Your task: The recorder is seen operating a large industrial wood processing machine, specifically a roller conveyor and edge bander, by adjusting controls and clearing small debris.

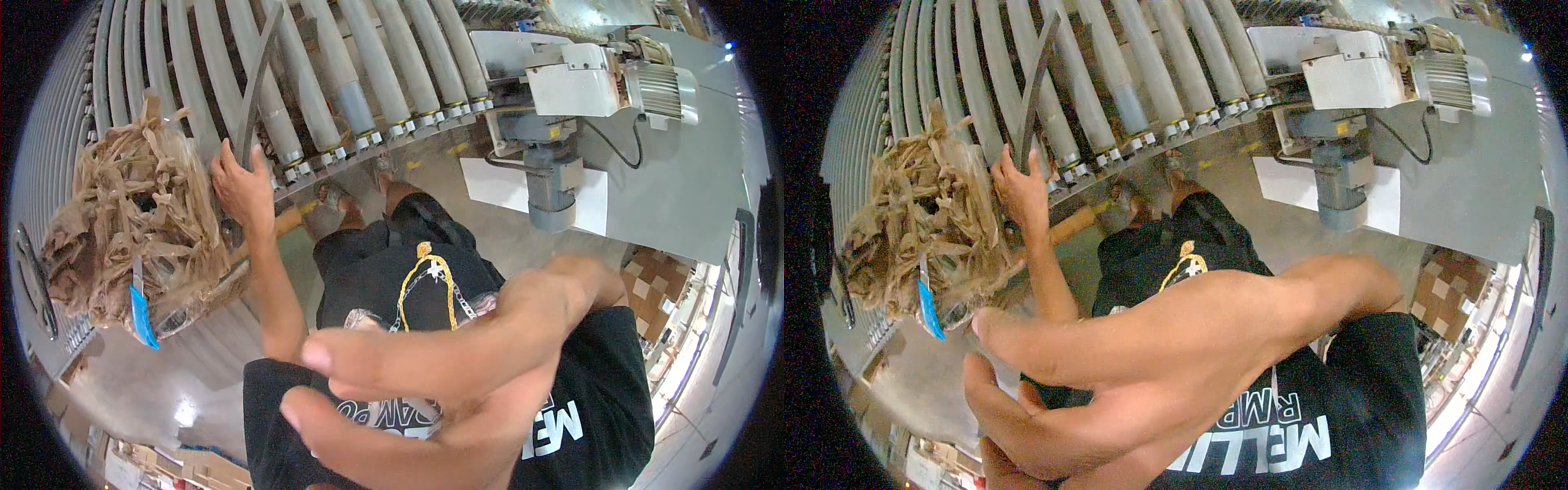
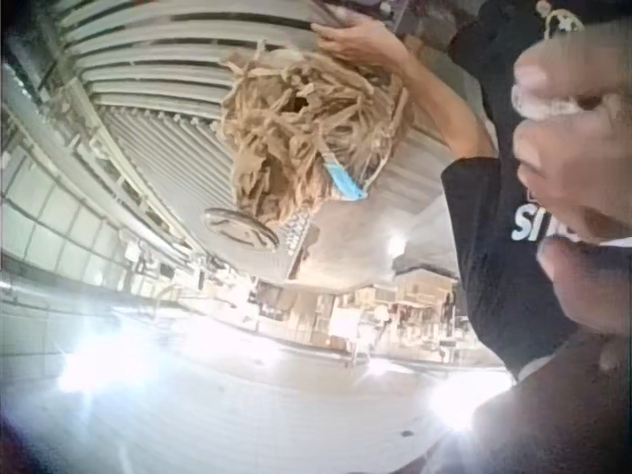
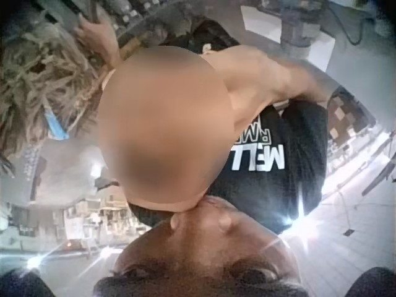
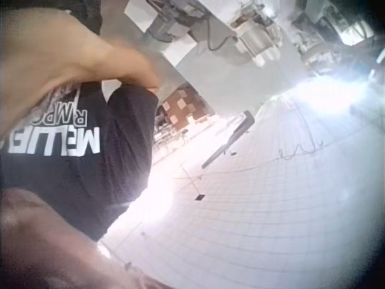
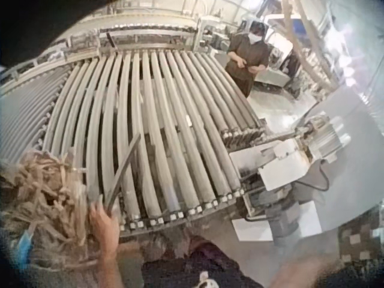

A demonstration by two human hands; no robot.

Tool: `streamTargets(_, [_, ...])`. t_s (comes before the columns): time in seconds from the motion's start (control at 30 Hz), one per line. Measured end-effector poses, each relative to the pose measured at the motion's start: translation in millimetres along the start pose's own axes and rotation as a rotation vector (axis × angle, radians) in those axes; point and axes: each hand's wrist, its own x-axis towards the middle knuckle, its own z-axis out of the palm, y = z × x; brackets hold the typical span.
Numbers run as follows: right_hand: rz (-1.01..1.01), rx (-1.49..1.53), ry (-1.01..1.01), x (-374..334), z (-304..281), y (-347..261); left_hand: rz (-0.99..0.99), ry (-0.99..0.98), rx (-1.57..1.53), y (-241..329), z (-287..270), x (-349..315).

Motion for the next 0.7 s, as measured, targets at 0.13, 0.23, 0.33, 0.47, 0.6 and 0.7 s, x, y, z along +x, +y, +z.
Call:
streamTargets(0.13, [0.056, 0.028, -0.018, 5.1, -17.4, 7.6, 0.158, 0.073, -0.059, 1.3, -24.3, -13.6])
streamTargets(0.23, [0.107, 0.086, -0.047, 2.4, -37.0, 14.2, 0.155, 0.041, -0.205, 16.7, -58.4, -36.6])
streamTargets(0.33, [0.220, 0.147, -0.084, 8.2, -59.7, 25.2, 0.214, 0.104, -0.174, 27.9, -88.1, -42.5])
streamTargets(0.47, [0.915, 0.536, -0.268, 40.6, -133.7, 31.7, 0.231, 0.305, -0.159, 36.4, -144.1, -46.3])
streamTargets(0.6, [0.454, -0.217, -0.617, -17.4, -184.7, 122.2, 0.271, 0.516, -0.095, 26.0, -200.2, -34.8])
streamTargets(0.7, [0.405, -0.323, -0.774, -61.6, -177.6, 242.8, 0.208, 0.603, 0.023, 3.1, -221.1, -20.5])
